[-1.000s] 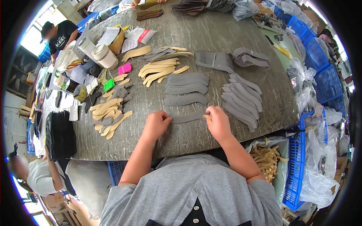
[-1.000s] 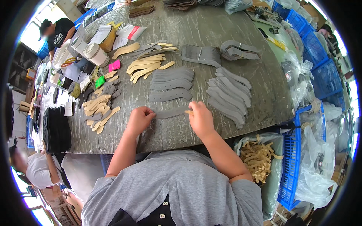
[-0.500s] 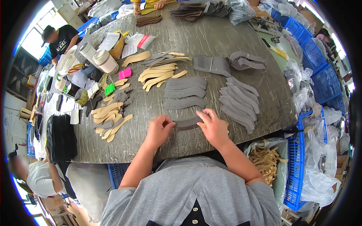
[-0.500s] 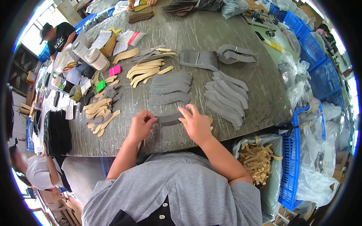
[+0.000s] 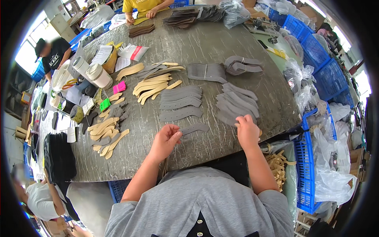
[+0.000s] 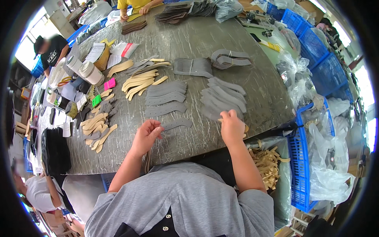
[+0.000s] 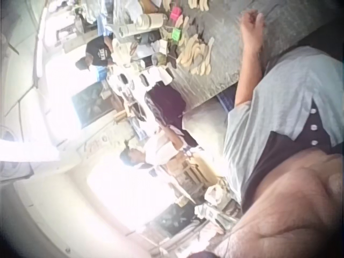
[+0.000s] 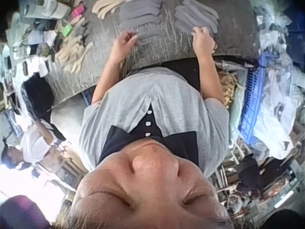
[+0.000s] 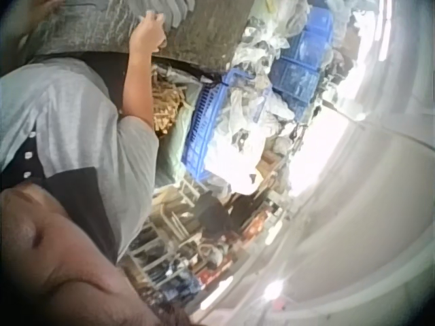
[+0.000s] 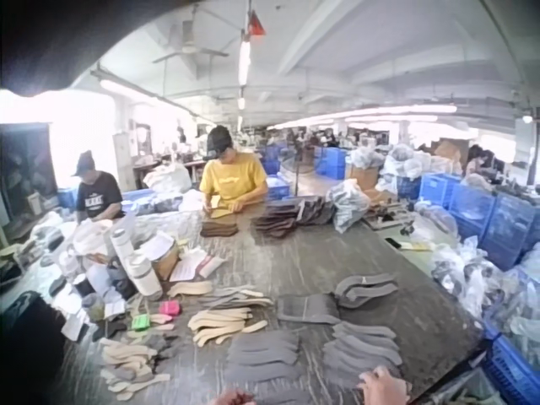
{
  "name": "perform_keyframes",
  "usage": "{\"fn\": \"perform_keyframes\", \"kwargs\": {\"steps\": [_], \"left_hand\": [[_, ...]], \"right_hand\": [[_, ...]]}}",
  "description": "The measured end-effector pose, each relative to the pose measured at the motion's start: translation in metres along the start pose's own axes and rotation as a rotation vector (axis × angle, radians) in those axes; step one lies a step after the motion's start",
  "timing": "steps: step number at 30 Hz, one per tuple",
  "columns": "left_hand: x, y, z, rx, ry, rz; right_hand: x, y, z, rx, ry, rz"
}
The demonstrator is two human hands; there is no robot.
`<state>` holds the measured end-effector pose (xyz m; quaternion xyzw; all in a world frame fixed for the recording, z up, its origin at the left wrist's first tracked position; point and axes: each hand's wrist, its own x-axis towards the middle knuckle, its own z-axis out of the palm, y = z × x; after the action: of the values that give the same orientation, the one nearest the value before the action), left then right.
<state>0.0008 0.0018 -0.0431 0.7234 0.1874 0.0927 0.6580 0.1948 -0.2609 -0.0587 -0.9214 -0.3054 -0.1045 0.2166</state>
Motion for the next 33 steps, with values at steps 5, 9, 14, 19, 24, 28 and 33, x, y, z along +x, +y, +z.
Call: {"fn": "perform_keyframes", "kwargs": {"steps": [5, 9, 14, 19, 24, 28, 33], "left_hand": [[-0.002, 0.006, 0.002, -0.002, -0.039, 0.028], [-0.006, 0.011, 0.002, 0.229, -0.011, 0.296], [-0.004, 0.049, 0.028, 0.544, -0.039, 0.575], [-0.006, 0.056, 0.03, 0.562, -0.071, 0.581], [-0.008, 0.053, 0.031, 0.407, -0.143, 0.516], [-0.009, 0.045, 0.028, 0.229, -0.137, 0.469], [-0.002, 0.04, 0.016, -0.05, -0.072, 0.311]], "right_hand": [[0.033, 0.015, 0.004, -0.131, 0.069, 0.042], [0.019, -0.069, -0.022, 0.239, 0.041, -0.128], [-0.008, -0.147, -0.009, 0.972, -0.513, -0.212], [-0.004, -0.148, -0.008, 1.052, -0.524, -0.191], [-0.006, -0.14, 0.001, 1.198, -0.626, -0.151], [-0.005, -0.141, 0.008, 1.286, -0.685, -0.064], [-0.005, -0.14, 0.003, 1.609, -0.839, 0.259]]}}
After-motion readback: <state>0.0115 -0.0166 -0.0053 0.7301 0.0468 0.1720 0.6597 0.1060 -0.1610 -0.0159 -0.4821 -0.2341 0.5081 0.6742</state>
